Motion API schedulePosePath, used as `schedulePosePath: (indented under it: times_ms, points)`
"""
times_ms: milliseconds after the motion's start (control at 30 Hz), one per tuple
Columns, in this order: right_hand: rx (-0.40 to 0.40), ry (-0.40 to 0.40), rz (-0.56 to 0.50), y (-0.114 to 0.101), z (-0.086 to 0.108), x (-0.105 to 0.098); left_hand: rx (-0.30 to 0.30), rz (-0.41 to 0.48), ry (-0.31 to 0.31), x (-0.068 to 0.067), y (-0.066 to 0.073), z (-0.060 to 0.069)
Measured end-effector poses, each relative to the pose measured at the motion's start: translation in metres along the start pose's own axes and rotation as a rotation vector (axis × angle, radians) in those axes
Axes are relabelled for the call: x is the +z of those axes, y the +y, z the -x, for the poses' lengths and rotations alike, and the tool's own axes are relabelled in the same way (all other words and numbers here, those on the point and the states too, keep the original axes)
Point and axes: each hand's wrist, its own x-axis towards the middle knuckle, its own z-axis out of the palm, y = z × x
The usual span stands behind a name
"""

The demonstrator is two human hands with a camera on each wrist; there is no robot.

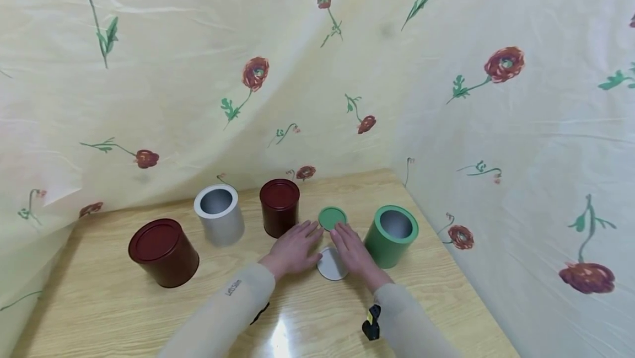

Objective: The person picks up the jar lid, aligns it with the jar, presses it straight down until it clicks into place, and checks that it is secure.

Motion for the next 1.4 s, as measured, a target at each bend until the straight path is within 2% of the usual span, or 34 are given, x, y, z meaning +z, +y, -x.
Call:
schedulePosePath:
  times_ms: [367, 600, 833, 1067, 1400]
  points:
    - [-0.080, -0.011, 0.060, 0.009, 0.013, 0.002, 0.037, -0.048, -0.051, 0.003, 0.001, 0.007]
    - [-0.114, 0.006, 0.083, 0.018, 0.027, 0.005, 0.043, 0.001, -0.081, 0.003, 0.000, 0.012]
    - [-0.093, -0.033, 0.111, 0.020, 0.040, 0.004, 0.072, -0.007, -0.069, 0.007, -0.003, 0.016]
    - [-0.063, -0.066, 0.157, 0.020, 0.048, 0.004, 0.071, -0.003, -0.075, 0.011, -0.002, 0.020]
    - [-0.109, -0.054, 0.171, 0.027, 0.052, 0.007, 0.077, -0.039, -0.050, 0.018, -0.001, 0.022]
